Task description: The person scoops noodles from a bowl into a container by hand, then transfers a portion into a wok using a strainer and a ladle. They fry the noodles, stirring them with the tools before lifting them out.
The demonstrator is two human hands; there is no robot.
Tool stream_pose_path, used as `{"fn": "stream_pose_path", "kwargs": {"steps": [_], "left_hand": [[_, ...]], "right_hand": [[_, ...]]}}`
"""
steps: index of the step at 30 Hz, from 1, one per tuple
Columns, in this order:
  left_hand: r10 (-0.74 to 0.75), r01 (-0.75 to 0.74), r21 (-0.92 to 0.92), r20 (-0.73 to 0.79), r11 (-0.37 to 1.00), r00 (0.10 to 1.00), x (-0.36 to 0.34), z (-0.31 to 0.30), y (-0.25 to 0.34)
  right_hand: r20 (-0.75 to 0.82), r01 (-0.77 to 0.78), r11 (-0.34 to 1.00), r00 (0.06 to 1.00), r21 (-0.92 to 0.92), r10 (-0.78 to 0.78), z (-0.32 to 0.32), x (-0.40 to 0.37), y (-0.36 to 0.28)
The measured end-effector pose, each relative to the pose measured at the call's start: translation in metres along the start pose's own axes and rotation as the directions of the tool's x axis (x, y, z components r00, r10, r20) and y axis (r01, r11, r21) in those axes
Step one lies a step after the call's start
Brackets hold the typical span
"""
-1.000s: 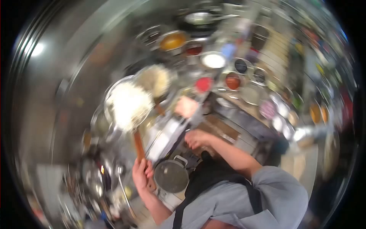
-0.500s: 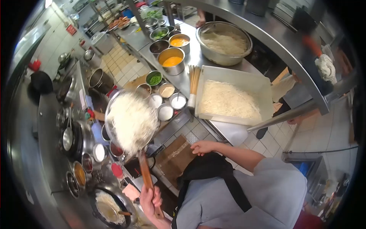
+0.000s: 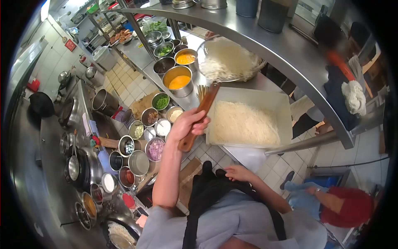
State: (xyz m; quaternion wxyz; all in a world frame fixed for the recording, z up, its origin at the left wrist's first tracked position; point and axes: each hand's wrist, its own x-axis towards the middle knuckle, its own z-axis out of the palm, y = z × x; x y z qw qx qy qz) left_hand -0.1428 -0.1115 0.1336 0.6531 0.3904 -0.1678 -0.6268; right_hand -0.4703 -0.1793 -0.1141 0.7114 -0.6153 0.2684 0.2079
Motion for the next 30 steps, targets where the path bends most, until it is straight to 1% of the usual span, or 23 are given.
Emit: {"fn": "stream_pose_path", "kwargs": {"steps": [1,2,5,7,11,14,17,21,22,25,29,30], "left_hand": [[-0.018,0.019,-0.005,0.056,1.000,0.998,0.016,-0.004,0.005],[-0.038,0.041,-0.036,0.075,0.999,0.996,0.029,-0.007,0.008],[-0.115,0.131,-0.111,0.139,0.985,0.984,0.078,-0.017,0.017],[-0.185,0.210,-0.143,0.171,0.967,0.968,0.112,-0.027,0.022],[-0.236,0.272,-0.124,0.244,0.954,0.941,0.154,-0.033,0.034],[-0.277,0.302,-0.084,0.227,0.949,0.934,0.171,-0.031,0.043],[-0.332,0.369,-0.111,0.259,0.923,0.907,0.194,-0.040,0.050],[-0.360,0.388,-0.070,0.252,0.919,0.898,0.212,-0.044,0.072],[-0.354,0.378,-0.044,0.267,0.925,0.896,0.217,-0.045,0.079],[-0.368,0.370,0.040,0.240,0.928,0.898,0.227,-0.053,0.095],[-0.415,0.426,0.000,0.233,0.905,0.880,0.244,-0.066,0.112],[-0.396,0.401,0.019,0.208,0.916,0.894,0.245,-0.066,0.117]], "right_hand": [[-0.046,-0.006,0.999,0.999,0.052,0.008,0.001,-0.002,0.003],[-0.124,-0.022,0.995,0.992,0.093,0.034,0.003,-0.004,0.008],[-0.288,0.029,0.986,0.957,0.163,0.020,0.008,-0.016,0.009],[-0.373,0.040,0.978,0.927,0.206,0.040,0.018,-0.022,0.007],[-0.495,0.068,0.951,0.864,0.302,0.095,0.037,-0.025,0.008],[-0.551,0.102,0.927,0.825,0.361,0.124,0.052,-0.022,0.008],[-0.574,0.120,0.908,0.806,0.401,0.147,0.067,-0.021,0.008],[-0.597,0.129,0.901,0.786,0.413,0.161,0.077,-0.010,0.022],[-0.600,0.142,0.898,0.785,0.416,0.154,0.078,-0.007,0.027],[-0.612,0.169,0.889,0.777,0.425,0.145,0.081,-0.002,0.032],[-0.632,0.193,0.865,0.756,0.464,0.170,0.086,0.000,0.031],[-0.634,0.202,0.856,0.753,0.475,0.175,0.086,0.000,0.028]]}}
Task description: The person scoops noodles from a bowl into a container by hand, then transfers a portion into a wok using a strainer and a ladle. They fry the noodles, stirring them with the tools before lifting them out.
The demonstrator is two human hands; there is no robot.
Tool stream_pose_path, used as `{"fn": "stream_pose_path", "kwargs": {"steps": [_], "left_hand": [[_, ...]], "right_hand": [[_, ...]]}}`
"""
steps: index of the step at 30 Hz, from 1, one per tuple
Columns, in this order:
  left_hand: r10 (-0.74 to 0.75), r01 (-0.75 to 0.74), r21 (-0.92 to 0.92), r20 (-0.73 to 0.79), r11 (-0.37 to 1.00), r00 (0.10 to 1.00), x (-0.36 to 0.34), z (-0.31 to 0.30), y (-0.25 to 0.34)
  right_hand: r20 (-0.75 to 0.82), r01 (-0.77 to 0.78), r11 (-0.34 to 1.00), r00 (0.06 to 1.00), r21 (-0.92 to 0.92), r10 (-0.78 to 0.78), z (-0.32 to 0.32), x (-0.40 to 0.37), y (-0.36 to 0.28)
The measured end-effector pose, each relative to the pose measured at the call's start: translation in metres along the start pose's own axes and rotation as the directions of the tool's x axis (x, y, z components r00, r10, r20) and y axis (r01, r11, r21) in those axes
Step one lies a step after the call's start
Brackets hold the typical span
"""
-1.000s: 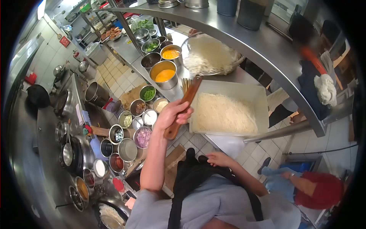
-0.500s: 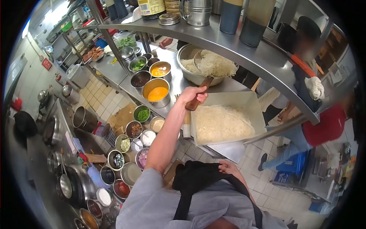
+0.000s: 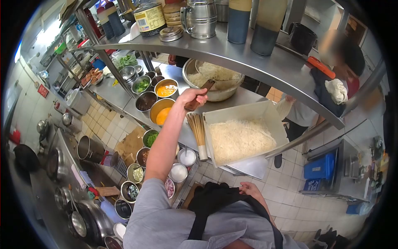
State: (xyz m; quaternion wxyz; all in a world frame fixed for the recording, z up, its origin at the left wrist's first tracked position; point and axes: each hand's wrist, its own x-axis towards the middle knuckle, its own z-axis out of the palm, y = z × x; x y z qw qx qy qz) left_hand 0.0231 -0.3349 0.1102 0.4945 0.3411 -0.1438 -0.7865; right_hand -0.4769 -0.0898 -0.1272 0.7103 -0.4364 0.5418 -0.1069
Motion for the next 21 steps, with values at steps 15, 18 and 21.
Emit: {"fn": "stream_pose_path", "kwargs": {"steps": [15,18,21], "left_hand": [[0.445,0.113,0.975,-0.017,-0.190,0.895,0.050,-0.044,0.069],[0.628,0.324,0.798,0.086,-0.509,0.773,0.067,-0.058,-0.004],[0.671,0.381,0.758,0.100,-0.530,0.735,0.072,-0.096,-0.075]], "right_hand": [[-0.073,-0.034,0.999,0.997,-0.026,0.032,0.003,-0.009,-0.001],[-0.044,0.011,1.000,0.999,0.021,-0.010,0.000,0.001,0.016],[-0.046,-0.006,0.998,0.999,-0.057,0.004,0.005,0.005,0.012]]}}
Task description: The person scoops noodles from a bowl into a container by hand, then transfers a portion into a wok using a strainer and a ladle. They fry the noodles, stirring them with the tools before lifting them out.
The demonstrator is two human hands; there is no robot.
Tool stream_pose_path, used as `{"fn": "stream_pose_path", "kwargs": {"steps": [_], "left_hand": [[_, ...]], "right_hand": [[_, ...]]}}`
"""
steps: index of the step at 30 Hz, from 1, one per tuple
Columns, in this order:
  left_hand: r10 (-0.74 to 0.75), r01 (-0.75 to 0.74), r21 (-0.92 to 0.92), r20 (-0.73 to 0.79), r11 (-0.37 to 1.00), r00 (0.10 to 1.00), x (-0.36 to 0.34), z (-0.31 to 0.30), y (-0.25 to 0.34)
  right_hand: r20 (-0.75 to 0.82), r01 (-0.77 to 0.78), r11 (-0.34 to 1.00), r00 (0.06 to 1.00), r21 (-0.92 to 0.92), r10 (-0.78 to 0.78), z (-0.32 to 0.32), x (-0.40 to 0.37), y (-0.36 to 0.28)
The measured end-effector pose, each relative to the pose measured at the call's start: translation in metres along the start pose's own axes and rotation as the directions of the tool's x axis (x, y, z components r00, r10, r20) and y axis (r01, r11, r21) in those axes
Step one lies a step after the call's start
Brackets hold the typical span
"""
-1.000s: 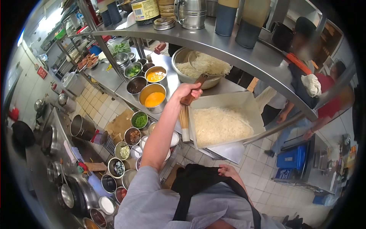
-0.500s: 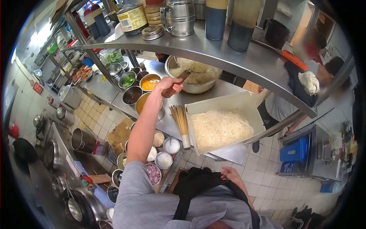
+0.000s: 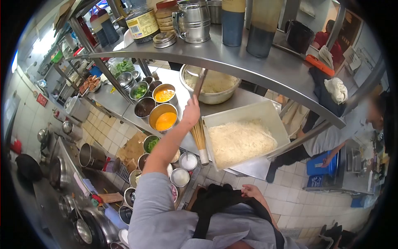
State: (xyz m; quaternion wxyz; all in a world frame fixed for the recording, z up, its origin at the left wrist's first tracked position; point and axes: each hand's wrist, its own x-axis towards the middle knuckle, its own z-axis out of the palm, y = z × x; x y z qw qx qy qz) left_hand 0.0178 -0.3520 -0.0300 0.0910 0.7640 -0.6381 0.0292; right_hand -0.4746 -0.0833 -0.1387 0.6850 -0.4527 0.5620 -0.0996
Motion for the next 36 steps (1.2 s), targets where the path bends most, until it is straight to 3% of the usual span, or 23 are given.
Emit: {"fn": "stream_pose_path", "kwargs": {"steps": [5,10,13,16,18,20,22,23,26,29,31,32,34,36], "left_hand": [[0.007,-0.004,0.031,-0.102,1.000,0.995,-0.007,0.014,0.002],[-0.003,-0.002,-0.037,-0.122,0.999,0.993,0.000,-0.052,0.009],[-0.037,0.012,-0.136,-0.186,0.991,0.982,-0.004,-0.102,0.025],[-0.133,0.089,-0.304,-0.127,0.948,0.983,-0.005,-0.134,0.044],[-0.060,-0.083,-0.442,-0.299,0.893,0.952,0.019,-0.102,0.036],[-0.207,0.155,-0.798,0.038,0.583,0.978,0.029,-0.103,0.039],[-0.295,0.206,-0.979,0.196,0.001,0.935,0.001,-0.146,0.071],[-0.296,0.179,-0.935,0.273,-0.307,0.916,-0.015,-0.158,0.084],[-0.172,0.023,-0.647,0.236,-0.762,0.956,-0.059,-0.145,0.090],[-0.033,0.005,-0.378,0.095,-0.926,0.995,-0.135,-0.119,0.092],[-0.074,-0.040,-0.386,0.074,-0.922,0.995,-0.209,-0.120,0.109],[-0.163,-0.096,-0.454,0.112,-0.886,0.980,-0.246,-0.125,0.121],[-0.266,-0.132,-0.488,0.216,-0.863,0.939,-0.327,-0.139,0.148],[-0.349,-0.214,-0.507,0.188,-0.835,0.918,-0.411,-0.140,0.171]], "right_hand": [[0.027,0.050,0.998,0.998,-0.035,-0.049,-0.006,0.009,0.022],[0.111,0.142,0.982,0.985,-0.121,-0.129,-0.023,0.022,0.034],[0.151,0.155,0.981,0.979,-0.118,-0.136,-0.030,0.030,0.029],[0.215,0.191,0.959,0.966,-0.209,-0.146,-0.035,0.045,0.019],[0.266,0.200,0.942,0.956,-0.269,-0.127,-0.037,0.052,0.007],[0.341,0.251,0.901,0.932,-0.353,-0.126,-0.039,0.058,-0.007],[0.409,0.295,0.860,0.906,-0.417,-0.112,-0.037,0.055,-0.032],[0.435,0.309,0.844,0.894,-0.438,-0.101,-0.034,0.044,-0.050],[0.574,0.405,0.764,0.817,-0.502,-0.056,-0.036,0.052,-0.062],[0.727,0.521,0.696,0.687,-0.494,0.002,-0.029,0.061,-0.056],[0.815,0.570,0.668,0.572,-0.479,0.097,-0.019,0.074,-0.042],[0.852,0.598,0.651,0.502,-0.468,0.152,-0.012,0.078,-0.036],[0.875,0.622,0.624,0.412,-0.473,0.253,0.006,0.072,-0.033],[0.871,0.697,0.534,0.300,-0.478,0.389,0.032,0.078,-0.031]]}}
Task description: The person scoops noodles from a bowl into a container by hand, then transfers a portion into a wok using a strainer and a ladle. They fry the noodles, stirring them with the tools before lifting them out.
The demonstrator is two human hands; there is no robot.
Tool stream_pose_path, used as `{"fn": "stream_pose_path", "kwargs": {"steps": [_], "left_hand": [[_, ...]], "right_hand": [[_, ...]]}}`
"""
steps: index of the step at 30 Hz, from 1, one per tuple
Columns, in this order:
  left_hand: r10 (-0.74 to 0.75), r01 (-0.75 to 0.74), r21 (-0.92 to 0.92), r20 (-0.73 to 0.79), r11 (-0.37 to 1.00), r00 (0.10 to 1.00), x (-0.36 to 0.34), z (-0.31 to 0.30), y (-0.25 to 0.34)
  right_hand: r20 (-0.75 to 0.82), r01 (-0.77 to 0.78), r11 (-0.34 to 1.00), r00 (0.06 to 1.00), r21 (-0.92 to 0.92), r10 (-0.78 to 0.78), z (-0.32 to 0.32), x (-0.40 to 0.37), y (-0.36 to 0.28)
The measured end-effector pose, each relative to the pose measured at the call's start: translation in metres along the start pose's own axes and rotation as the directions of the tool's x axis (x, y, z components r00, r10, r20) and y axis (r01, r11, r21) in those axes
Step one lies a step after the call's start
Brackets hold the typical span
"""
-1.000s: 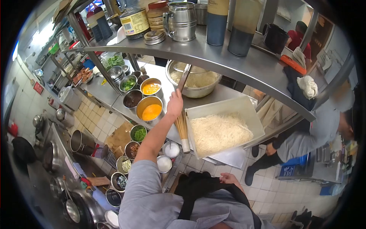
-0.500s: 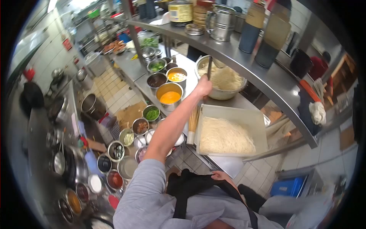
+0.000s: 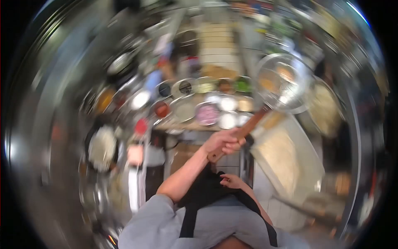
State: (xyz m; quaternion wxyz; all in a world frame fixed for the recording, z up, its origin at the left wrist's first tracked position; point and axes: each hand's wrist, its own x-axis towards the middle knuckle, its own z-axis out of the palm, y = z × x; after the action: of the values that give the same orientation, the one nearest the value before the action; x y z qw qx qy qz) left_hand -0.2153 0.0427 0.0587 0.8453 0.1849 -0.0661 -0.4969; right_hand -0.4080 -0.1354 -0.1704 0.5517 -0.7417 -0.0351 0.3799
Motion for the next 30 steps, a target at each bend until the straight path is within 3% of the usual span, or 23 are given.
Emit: {"fn": "stream_pose_path", "kwargs": {"steps": [2,4,6,7,9,12,15,18,21,24,25,28,30], "left_hand": [[0.119,-0.120,0.001,-0.120,0.993,0.986,-0.093,0.003,-0.007],[0.281,-0.283,0.012,-0.152,0.959,0.947,-0.181,-0.005,-0.025],[0.405,-0.389,0.122,-0.379,0.913,0.832,-0.267,0.005,-0.054],[0.505,-0.479,0.183,-0.463,0.859,0.729,-0.304,0.016,-0.074],[0.636,-0.625,0.233,-0.531,0.745,0.560,-0.361,0.038,-0.108],[0.739,-0.738,0.377,-0.630,0.560,0.239,-0.423,0.057,-0.173],[0.751,-0.808,0.488,-0.654,0.329,-0.089,-0.456,0.068,-0.227],[0.724,-0.830,0.544,-0.620,0.120,-0.302,-0.485,0.050,-0.272],[0.721,-0.833,0.552,-0.566,-0.028,-0.400,-0.516,0.018,-0.289],[0.681,-0.813,0.573,-0.556,-0.101,-0.476,-0.550,-0.027,-0.293],[0.671,-0.828,0.546,-0.568,-0.126,-0.477,-0.562,-0.048,-0.293],[0.662,-0.859,0.467,-0.579,-0.209,-0.476,-0.583,-0.118,-0.290],[0.632,-0.863,0.432,-0.599,-0.261,-0.491,-0.589,-0.157,-0.291]], "right_hand": [[0.128,0.058,0.997,0.990,-0.056,-0.050,-0.005,0.007,-0.056],[0.273,0.047,0.986,0.962,-0.160,-0.001,-0.002,0.033,-0.090],[0.403,0.094,0.973,0.915,-0.209,-0.002,0.014,0.061,-0.125],[0.441,0.106,0.970,0.897,-0.219,0.002,0.026,0.074,-0.142],[0.507,0.326,0.907,0.848,-0.266,-0.156,0.063,0.128,-0.151],[0.586,0.516,0.818,0.755,-0.255,-0.293,0.140,0.189,-0.203],[0.608,0.497,0.835,0.746,-0.236,-0.272,0.239,0.234,-0.265],[0.599,0.360,0.920,0.775,-0.153,-0.204,0.339,0.283,-0.295],[0.688,-0.078,0.997,0.724,0.026,0.039,0.418,0.360,-0.279],[0.702,-0.336,0.876,0.712,0.347,-0.005,0.464,0.351,-0.325],[0.650,-0.381,0.826,0.759,0.415,0.025,0.477,0.339,-0.351],[0.729,-0.477,0.802,0.680,0.359,0.078,0.496,0.349,-0.400],[0.693,-0.398,0.878,0.712,0.265,0.114,0.499,0.415,-0.413]]}}
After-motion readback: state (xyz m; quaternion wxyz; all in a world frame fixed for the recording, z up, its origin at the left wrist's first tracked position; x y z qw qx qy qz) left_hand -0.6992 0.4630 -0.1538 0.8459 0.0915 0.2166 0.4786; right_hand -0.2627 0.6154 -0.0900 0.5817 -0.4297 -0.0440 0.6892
